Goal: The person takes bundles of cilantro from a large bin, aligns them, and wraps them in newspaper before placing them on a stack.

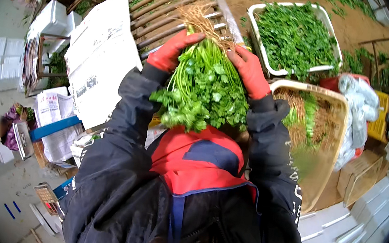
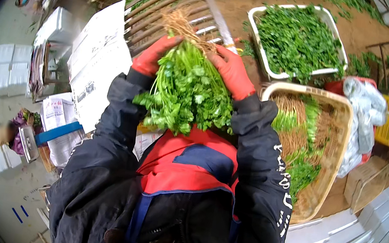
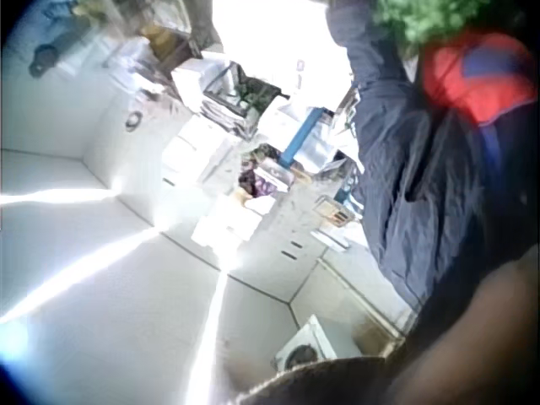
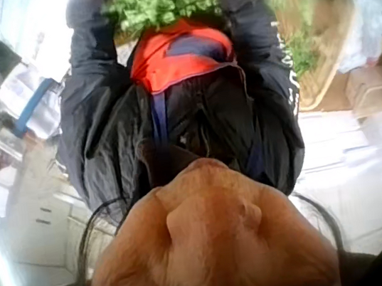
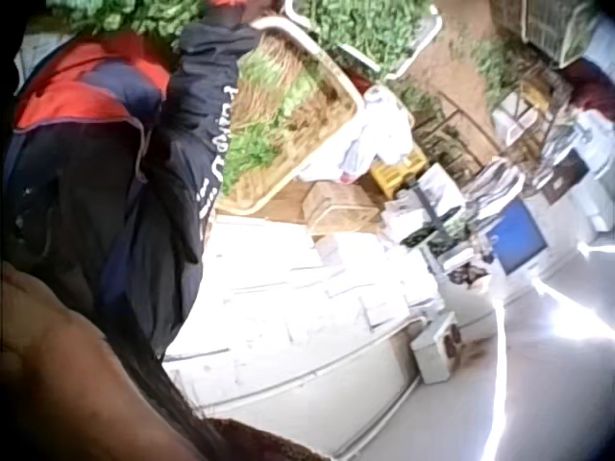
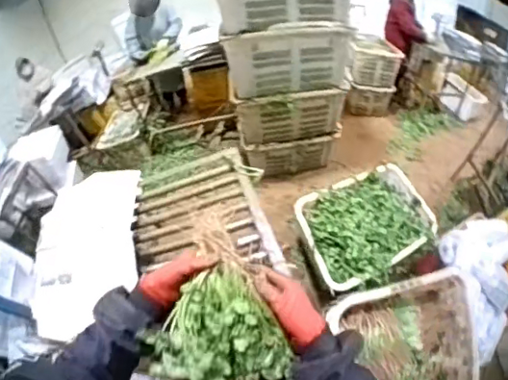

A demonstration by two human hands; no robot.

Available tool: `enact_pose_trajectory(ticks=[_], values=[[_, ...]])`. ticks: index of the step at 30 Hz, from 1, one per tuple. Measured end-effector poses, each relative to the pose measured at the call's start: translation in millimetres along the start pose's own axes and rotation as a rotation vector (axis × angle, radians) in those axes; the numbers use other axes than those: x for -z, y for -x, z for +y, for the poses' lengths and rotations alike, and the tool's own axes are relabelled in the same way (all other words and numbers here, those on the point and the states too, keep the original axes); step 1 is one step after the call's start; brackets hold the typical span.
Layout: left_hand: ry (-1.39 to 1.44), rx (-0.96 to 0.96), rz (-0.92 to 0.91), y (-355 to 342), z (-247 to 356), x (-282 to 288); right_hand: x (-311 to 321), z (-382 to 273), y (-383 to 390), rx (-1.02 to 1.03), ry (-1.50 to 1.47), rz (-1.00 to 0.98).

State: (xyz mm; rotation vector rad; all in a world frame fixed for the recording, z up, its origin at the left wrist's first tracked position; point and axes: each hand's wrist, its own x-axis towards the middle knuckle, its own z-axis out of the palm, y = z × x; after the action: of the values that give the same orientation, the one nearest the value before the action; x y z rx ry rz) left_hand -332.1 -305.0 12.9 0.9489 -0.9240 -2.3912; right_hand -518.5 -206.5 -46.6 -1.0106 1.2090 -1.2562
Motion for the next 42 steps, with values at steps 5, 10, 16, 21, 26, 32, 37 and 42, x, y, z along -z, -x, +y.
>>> enact_pose_trajectory(ticks=[5,10,16,21,26,32,37,42], values=[[-0.531,-0.307,0.23,-42.9,-19.9,130.5,-38.5,69.4,-91.4,-0.158,0.351,0.11],[-1.254,-0.628,0.703,-12.7,-25.3,108.3,-41.7,53.4,-76.0,-0.168,0.457,0.017],[-1.133,-0.907,0.249,-0.5,-55.6,68.1,-41.4,40.0,-77.6,-0.274,0.128,0.098],[-1.431,-0.861,0.107,-9.3,-61.9,79.8,-29.2,50.1,-84.9,-0.366,0.296,0.163],[-1.447,-0.841,0.083,-1.6,-62.8,96.1,-29.5,51.0,-83.6,-0.346,-0.1,0.331],[-1.512,-0.829,0.095,0.1,-58.9,89.6,-43.2,57.3,-96.5,-0.316,0.5,0.218],[-1.45,-0.834,0.065,0.8,-57.7,100.8,-43.9,54.9,-87.1,-0.236,0.42,0.304],[-1.376,-0.913,0.011,0.6,-58.3,115.3,-49.5,33.9,-96.9,-0.327,0.234,0.301]])
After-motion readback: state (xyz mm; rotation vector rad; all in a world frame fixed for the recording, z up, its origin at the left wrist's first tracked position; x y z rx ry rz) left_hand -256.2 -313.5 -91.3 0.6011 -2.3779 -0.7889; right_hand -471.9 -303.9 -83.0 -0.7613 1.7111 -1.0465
